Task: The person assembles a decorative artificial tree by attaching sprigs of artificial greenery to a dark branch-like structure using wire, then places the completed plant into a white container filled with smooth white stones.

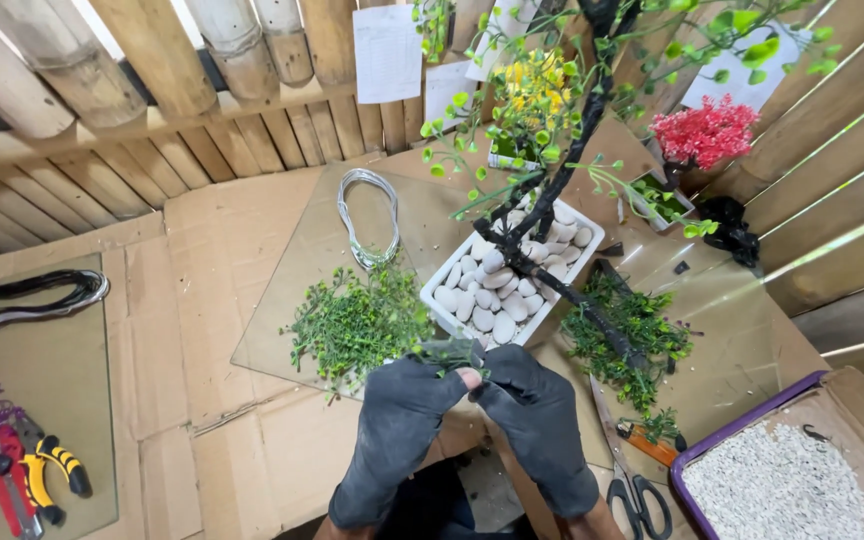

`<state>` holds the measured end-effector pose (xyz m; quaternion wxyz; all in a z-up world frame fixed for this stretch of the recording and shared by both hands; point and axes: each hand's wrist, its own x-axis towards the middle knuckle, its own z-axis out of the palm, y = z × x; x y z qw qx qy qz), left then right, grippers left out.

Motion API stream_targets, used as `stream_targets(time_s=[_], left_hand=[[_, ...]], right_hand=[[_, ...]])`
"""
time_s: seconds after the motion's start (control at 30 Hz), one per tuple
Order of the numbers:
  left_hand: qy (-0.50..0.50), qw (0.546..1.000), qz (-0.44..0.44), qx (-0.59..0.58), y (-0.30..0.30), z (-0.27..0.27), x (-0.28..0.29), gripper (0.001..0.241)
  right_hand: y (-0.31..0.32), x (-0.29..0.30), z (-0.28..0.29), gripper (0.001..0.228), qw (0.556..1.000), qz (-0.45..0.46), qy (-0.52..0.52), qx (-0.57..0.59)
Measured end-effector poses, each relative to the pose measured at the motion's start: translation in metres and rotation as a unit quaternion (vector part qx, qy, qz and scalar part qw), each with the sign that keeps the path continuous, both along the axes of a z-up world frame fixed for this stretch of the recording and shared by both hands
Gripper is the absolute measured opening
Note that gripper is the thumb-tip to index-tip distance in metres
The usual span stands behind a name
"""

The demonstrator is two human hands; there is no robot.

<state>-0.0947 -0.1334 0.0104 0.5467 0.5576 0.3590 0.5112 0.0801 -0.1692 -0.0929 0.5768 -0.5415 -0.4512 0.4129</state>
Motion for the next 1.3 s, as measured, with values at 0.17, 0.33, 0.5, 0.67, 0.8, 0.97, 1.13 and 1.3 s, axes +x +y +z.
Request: stream_targets(time_s=[0.17,0.33,0.5,0.67,0.8,0.97,1.13,1.3], left_hand=[[0.051,0.989,0.021,-0.14,0.0,0.009,0.002,0.034],[0.006,0.996,-0.013,-0.09,0.001,0.036,0.003,0.034],[0.202,0.978,0.006,-0.055,0.016,0.048,0.006,0.062],[0.007,0.994,0.101,-0.028,0.02,0.069,0.035,0.035],[-0.016,0.988,0.125,-0.09,0.031,0.091,0.059,0.036],[-0.044,0.991,0.117,-0.044,0.052,0.097,0.083,0.035],[-0.096,0.985,0.128,-0.068,0.081,0.08,0.101,0.039],[-0.149,0.981,0.095,-0.086,0.098,0.068,0.109,0.038]], right_hand=[[-0.003,0.009,0.004,0.045,0.973,0.008,-0.192,0.13],[-0.001,-0.001,0.066,0.024,0.972,0.029,-0.168,0.161],[0.006,0.001,0.116,0.02,0.98,-0.038,-0.157,0.115],[0.021,-0.013,0.178,0.009,0.97,-0.157,0.08,0.168],[0.049,-0.01,0.182,0.004,0.939,-0.2,0.18,0.215],[0.067,-0.006,0.204,0.01,0.933,-0.262,0.103,0.224],[0.079,-0.005,0.211,0.012,0.935,-0.248,0.124,0.223],[0.091,-0.01,0.214,0.019,0.923,-0.236,0.202,0.229]])
